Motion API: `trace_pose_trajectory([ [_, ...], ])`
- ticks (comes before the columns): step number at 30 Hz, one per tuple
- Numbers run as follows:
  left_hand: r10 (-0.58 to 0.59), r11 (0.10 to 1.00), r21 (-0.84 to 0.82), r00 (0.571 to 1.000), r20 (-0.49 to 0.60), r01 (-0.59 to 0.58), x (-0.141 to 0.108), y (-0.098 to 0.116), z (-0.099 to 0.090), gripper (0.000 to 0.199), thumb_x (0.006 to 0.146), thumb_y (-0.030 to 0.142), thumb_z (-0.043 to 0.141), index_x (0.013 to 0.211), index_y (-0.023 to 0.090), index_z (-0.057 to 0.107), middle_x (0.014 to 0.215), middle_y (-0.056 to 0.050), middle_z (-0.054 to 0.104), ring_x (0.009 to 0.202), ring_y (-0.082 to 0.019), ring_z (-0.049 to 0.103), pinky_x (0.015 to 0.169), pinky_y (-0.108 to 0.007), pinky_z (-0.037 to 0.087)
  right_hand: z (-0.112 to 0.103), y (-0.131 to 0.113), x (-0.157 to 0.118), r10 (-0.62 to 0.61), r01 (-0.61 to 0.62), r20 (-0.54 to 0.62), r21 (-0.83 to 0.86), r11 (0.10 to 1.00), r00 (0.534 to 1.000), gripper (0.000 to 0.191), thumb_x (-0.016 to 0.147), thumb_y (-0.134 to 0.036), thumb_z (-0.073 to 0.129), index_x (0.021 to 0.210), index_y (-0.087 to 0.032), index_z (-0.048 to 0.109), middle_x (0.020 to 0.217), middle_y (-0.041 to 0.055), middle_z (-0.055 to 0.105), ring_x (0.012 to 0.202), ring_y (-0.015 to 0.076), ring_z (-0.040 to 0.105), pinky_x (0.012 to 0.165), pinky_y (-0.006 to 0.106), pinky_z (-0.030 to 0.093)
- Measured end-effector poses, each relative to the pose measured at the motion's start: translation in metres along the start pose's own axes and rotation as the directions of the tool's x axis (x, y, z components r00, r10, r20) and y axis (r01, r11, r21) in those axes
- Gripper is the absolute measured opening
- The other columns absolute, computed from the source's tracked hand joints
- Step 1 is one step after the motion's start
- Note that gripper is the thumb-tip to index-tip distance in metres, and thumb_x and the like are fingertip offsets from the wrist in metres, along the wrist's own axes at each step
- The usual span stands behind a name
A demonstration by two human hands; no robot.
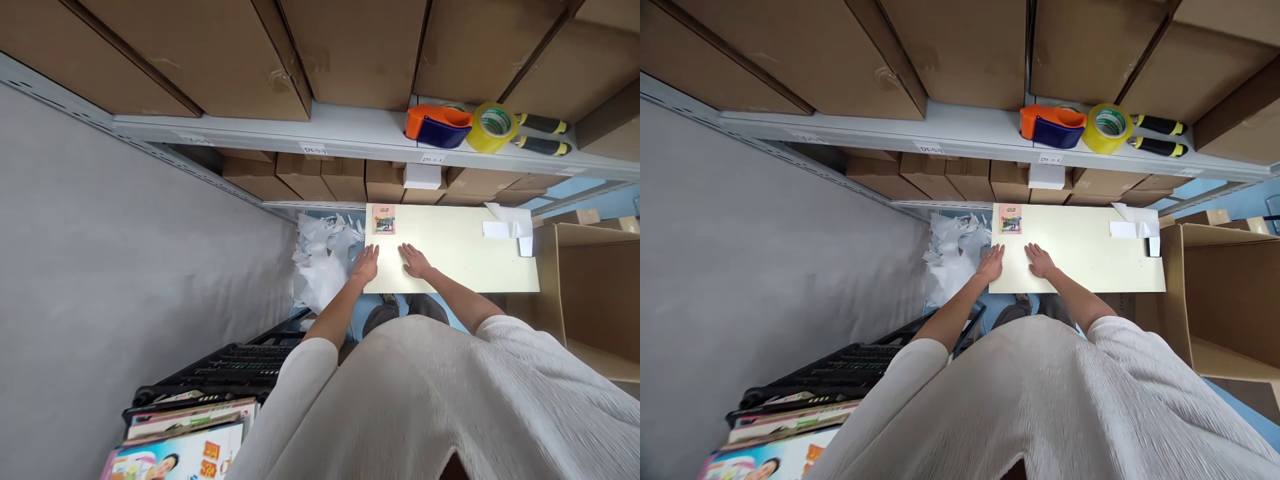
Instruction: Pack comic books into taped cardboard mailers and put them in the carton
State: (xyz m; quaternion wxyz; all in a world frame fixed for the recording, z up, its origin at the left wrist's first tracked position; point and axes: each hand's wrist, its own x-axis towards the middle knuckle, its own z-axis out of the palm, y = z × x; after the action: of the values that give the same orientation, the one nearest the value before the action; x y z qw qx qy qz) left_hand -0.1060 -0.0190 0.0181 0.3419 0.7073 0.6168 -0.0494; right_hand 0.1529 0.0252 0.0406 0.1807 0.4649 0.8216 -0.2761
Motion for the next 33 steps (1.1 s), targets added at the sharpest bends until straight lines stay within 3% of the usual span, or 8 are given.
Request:
trace_pose_trajectory([
  [5,-0.048,0.999,0.008,0.999,-0.011,0.048,-0.010,0.009,-0.004,0.078,0.100,0.018,0.046,0.176,0.018,0.030,0.182,-0.017,0.030,0.169,-0.033,0.028,0.137,-0.058,0.023,-0.008,0.010,-0.009,0.007,-0.007,-0.015,-0.018,1.000,1.000,0.081,0.103,-0.031,0.048,0.178,-0.015,0.025,0.185,0.0130,0.020,0.170,0.0340,0.023,0.134,0.050,0.030],
  [11,-0.137,0.990,0.003,0.985,-0.105,0.139,-0.027,0.024,-0.004,0.075,0.100,0.020,0.047,0.175,0.018,0.034,0.180,-0.019,0.034,0.167,-0.034,0.033,0.136,-0.055,0.026,-0.017,0.035,-0.027,0.002,-0.004,-0.038,-0.050,0.999,0.999,0.075,0.104,-0.027,0.046,0.176,-0.012,0.030,0.183,0.0159,0.024,0.170,0.0340,0.025,0.134,0.049,0.031],
  [21,-0.258,0.966,-0.054,0.953,-0.160,0.253,-0.063,0.075,0.025,0.070,0.103,0.024,0.046,0.172,0.014,0.036,0.180,-0.021,0.032,0.168,-0.035,0.031,0.135,-0.053,0.027,-0.014,0.074,-0.063,-0.100,0.097,-0.036,-0.076,0.992,0.994,0.070,0.105,-0.029,0.048,0.173,-0.014,0.038,0.182,0.0174,0.028,0.168,0.0337,0.029,0.133,0.050,0.032],
  [26,-0.279,0.960,-0.074,0.943,-0.180,0.270,-0.077,0.086,0.036,0.072,0.104,0.026,0.047,0.174,0.016,0.033,0.180,-0.020,0.034,0.168,-0.034,0.031,0.134,-0.055,0.030,-0.014,0.071,-0.071,-0.140,0.136,-0.039,-0.085,0.987,0.989,0.069,0.105,-0.028,0.048,0.171,-0.013,0.042,0.181,0.0189,0.030,0.167,0.0344,0.032,0.133,0.050,0.033],
  [33,-0.344,0.938,-0.145,0.907,-0.243,0.316,-0.088,0.067,0.037,0.071,0.105,0.030,0.050,0.173,0.016,0.035,0.179,-0.019,0.037,0.166,-0.033,0.036,0.132,-0.050,0.034,-0.018,0.042,-0.057,-0.234,0.227,-0.085,-0.084,0.970,0.969,0.066,0.104,-0.030,0.048,0.169,-0.016,0.045,0.180,0.0171,0.034,0.164,0.0353,0.038,0.130,0.054,0.037],
])
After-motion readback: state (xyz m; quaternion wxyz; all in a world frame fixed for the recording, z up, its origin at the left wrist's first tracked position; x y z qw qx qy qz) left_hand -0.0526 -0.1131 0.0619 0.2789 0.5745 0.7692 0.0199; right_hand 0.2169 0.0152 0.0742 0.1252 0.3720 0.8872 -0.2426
